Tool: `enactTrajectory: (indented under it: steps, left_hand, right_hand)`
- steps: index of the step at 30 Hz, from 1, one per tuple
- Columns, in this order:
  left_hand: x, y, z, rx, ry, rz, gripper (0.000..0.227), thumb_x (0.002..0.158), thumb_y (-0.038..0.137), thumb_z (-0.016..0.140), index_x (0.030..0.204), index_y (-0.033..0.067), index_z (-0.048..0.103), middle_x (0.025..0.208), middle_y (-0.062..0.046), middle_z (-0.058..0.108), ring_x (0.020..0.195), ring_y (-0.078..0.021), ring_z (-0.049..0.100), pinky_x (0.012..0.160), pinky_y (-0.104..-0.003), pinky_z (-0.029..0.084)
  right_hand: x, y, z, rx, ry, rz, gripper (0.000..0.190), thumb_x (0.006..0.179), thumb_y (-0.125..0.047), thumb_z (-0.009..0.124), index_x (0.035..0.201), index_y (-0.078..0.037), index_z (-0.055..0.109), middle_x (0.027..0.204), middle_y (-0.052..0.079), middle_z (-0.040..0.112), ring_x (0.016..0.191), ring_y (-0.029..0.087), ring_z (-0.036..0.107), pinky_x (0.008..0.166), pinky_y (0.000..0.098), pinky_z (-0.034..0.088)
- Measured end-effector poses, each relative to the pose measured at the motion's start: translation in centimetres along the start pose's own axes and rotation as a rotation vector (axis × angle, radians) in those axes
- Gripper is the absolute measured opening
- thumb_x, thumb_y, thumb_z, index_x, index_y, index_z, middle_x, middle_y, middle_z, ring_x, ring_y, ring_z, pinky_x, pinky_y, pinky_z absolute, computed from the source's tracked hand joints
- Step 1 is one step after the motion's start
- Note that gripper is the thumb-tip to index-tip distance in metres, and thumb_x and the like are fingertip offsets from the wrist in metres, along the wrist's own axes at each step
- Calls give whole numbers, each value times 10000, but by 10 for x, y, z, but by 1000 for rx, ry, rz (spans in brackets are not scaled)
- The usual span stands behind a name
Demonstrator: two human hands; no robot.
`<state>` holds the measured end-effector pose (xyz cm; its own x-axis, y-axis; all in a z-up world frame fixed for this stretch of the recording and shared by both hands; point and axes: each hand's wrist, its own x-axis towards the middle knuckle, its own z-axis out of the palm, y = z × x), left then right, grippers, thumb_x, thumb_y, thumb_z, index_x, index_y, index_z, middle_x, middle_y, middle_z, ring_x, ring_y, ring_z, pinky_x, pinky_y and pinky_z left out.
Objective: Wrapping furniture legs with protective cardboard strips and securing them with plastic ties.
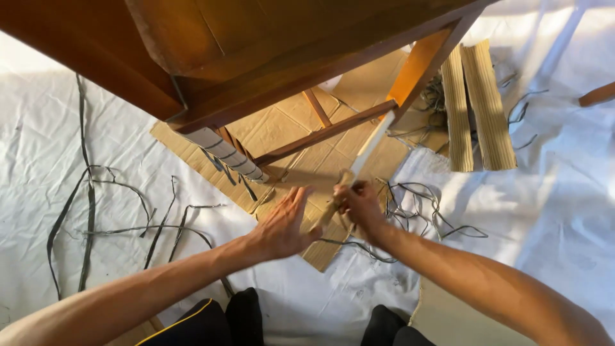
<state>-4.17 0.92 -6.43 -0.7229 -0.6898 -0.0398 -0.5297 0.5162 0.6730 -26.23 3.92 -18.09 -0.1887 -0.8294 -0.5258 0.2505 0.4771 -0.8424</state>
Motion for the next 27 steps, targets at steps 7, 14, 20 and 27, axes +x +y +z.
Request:
enactTrajectory:
  steps: [7, 14, 20, 27]
  left_hand:
    - [32, -57, 33, -406, -40, -254, 415, 834, 307, 744, 1156, 63, 649, 1024, -84, 778, 915, -229, 784, 748, -398, 618]
    - [42, -82, 4, -168, -23, -353, 383, 806, 248, 805, 1083, 46, 635, 965, -120, 750, 869, -257, 758, 741, -398, 581]
    - [55, -86, 3, 106, 211, -177, 476, 842, 88, 687, 1282, 65, 507, 1109, -188, 668, 1041, -385, 633, 860, -502, 490]
    - [90, -111, 11, 297, 317, -200, 518, 853, -7, 591, 1355, 72, 487, 1138, -230, 572, 1016, -408, 553, 870, -551, 433]
  right_hand:
    - [17, -7, 28, -37, 91, -87, 455, 849, -372, 815, 1049, -85, 524, 818, 40, 551, 631, 114, 528, 498, 304, 431]
    - [65, -58, -37, 132, 99, -242, 293, 996, -351, 660, 1012, -67, 588, 842, 40, 580, 594, 107, 549, 480, 259, 409]
    - [98, -56, -46, 150, -11, -119, 220, 1024, -291, 613, 997, -78, 568, 880, 22, 580, 653, 104, 616, 442, 255, 322]
    - [161, -33, -55, 7, -44, -201, 288, 1010, -335, 606, 1080, -58, 646, 982, 30, 701, 714, 111, 631, 493, 258, 426]
